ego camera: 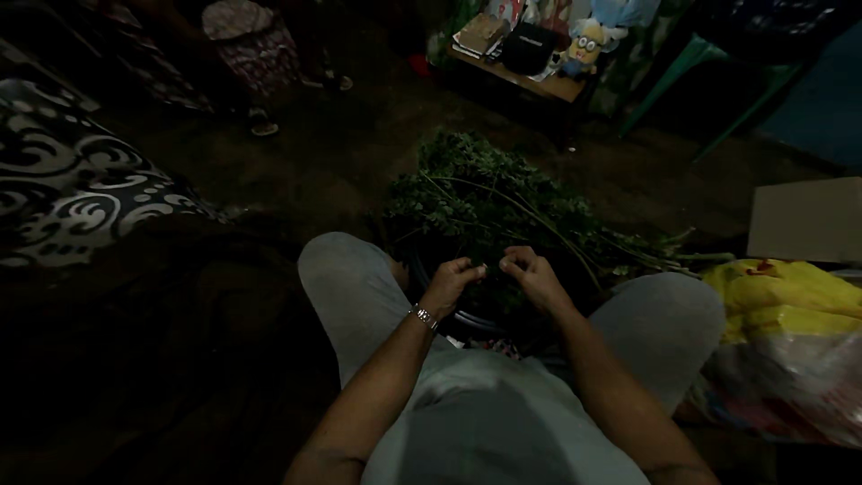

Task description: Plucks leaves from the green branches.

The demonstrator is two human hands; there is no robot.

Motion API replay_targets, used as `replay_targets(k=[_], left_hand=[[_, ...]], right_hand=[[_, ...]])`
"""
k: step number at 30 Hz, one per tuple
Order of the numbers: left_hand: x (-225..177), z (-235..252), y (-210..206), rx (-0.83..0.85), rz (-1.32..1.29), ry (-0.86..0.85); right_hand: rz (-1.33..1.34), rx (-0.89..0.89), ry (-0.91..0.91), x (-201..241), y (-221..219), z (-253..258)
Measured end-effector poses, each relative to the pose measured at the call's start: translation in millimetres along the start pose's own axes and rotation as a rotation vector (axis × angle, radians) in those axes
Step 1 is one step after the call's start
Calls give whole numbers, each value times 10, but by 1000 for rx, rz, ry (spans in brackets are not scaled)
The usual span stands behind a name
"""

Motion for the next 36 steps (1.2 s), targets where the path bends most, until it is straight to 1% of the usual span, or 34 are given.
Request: replay_targets(k=[3,7,9,14,17,20,24,26,31,32,34,36], left_hand=[[-8,-4,-20,0,21,8],[-3,2,9,-19,-11,-8],[2,7,23,-23,-18,-15],[31,24,40,-35,-39,-21],[24,20,47,-42,-29,-21],[6,5,36,-38,-15,-7],[-8,9,54,-67,-31,-15],[-19,14,72,-71,-48,-23],[-24,5,52,-64,-23,-16],[-24,9,53,-64,-26,-20],[-24,9,71,-62,-6,-17],[-42,1,82,-62,27,-9]], right_hand=[[-11,-55,11,10,-10,-7],[7,-144,-2,-40,48,3],[25,-159,5,-49,88,1],[9,-36,-23,-5,35,-23],[-12,1,-31,13,-6,-22],[-59,-17,-41,25,1,-15],[-157,-128,-20,-9,89,2],[-145,-105,-6,-5,71,16],[-10,40,18,-19,-90,8],[-2,42,31,-21,-104,11],[-21,-4,83,-17,-113,24],[-74,-52,99,18,-82,19]])
Point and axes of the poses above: each hand's wrist, its own z-axis towards the middle knuckle, its own y-axis out of the back of the hand, x = y × z, the point moved 5 cm from there along z, towards the middle knuckle, and after that the axes turned 11 degrees about x, right-handed, at the moved point
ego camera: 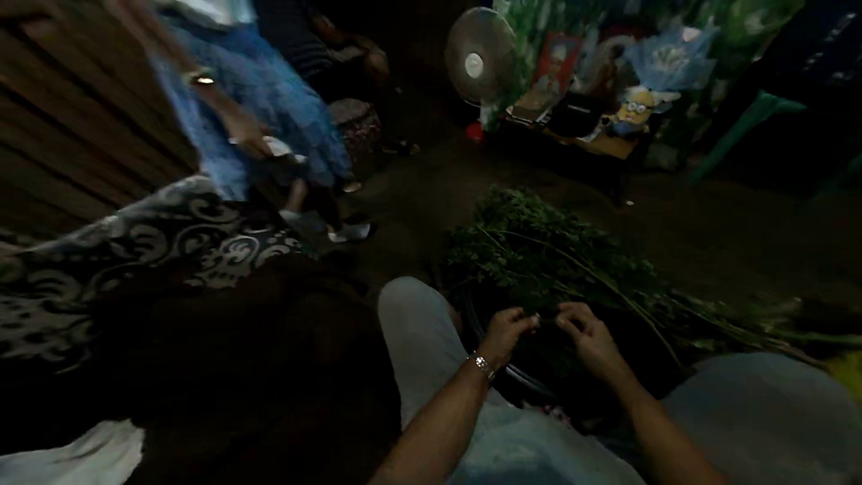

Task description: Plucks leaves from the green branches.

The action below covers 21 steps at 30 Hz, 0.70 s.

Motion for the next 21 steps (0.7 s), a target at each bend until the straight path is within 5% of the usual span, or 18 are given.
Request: replay_targets(k=[21], left_hand=[[55,12,-94,-60,-20,22]], right_hand=[[-110,-55,-68,-9,144,-72]])
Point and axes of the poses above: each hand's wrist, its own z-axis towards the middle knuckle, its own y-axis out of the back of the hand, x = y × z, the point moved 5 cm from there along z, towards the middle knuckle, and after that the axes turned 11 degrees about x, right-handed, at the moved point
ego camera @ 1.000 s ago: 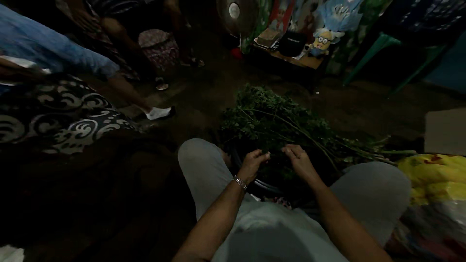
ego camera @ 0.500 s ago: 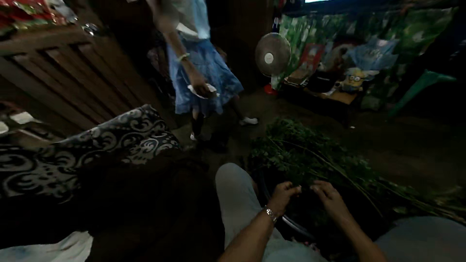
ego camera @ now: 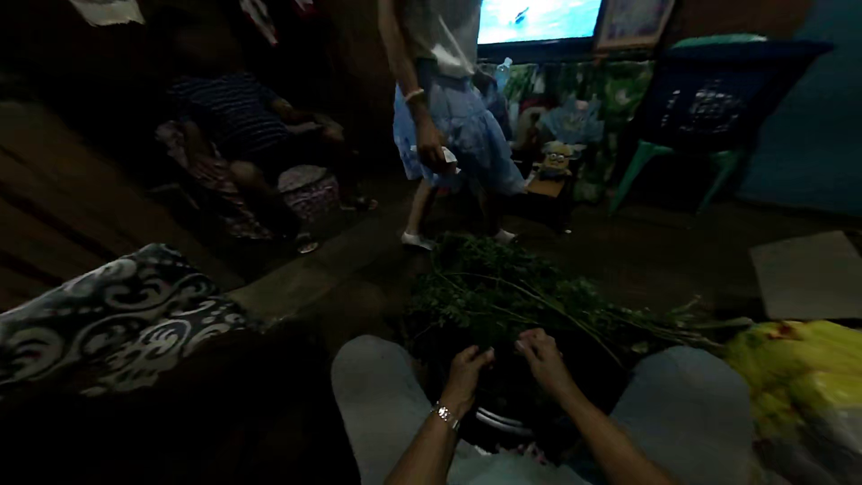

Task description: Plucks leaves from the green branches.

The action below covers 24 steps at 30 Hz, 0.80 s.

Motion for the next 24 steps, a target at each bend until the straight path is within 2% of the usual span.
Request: replay_targets(k=[7,14,18,24], left_hand=[[63,3,-53,-6,-7,-5],[74,-1,-69,-6,4,11],[83,-2,-79,10,-31,-3],[46,14,-109,21,-47,15]], right_hand=[[67,95,-4,-22,-199,20],[110,112,-16,-67,-229,44],[39,113,14,-38,-210,51],[-86,93,-66,117,-35,-30]])
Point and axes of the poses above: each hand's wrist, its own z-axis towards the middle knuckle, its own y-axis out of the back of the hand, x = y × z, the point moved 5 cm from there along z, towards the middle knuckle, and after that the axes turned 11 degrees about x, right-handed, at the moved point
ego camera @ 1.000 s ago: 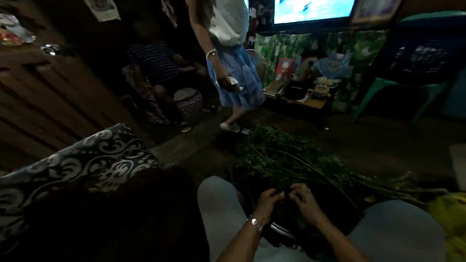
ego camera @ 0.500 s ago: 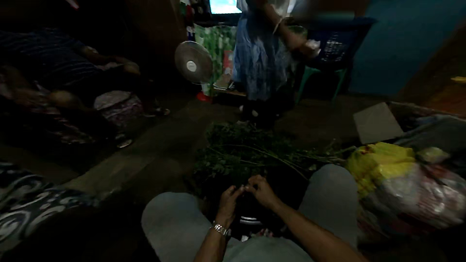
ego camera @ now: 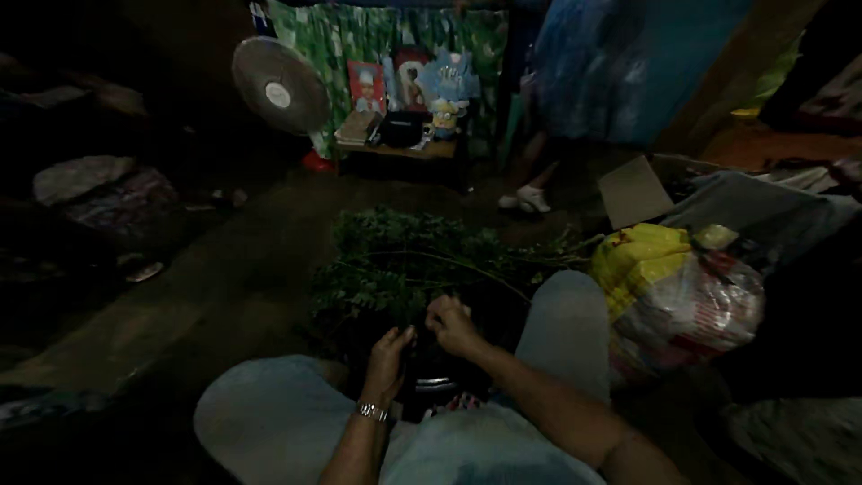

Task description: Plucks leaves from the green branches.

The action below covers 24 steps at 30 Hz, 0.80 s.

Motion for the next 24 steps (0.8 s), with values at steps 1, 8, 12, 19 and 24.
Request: replay_targets(k=[1,8,12,19,24], left_hand=[[-22,-6,3,7,24,7],[-13,10,6,102,66,-7],[17,0,26,94,131,2],[-72,-48,-32,92,528,3],[-105,-39,-1,-3,484,-42]], right_hand=[[2,-28,7,-9,46,-6],[60,-112,-12,-160,201,82],[191,5,30,-203,84,118],[316,-24,-26,-212,55,56],[561,-57,-111,-175,62,-10]])
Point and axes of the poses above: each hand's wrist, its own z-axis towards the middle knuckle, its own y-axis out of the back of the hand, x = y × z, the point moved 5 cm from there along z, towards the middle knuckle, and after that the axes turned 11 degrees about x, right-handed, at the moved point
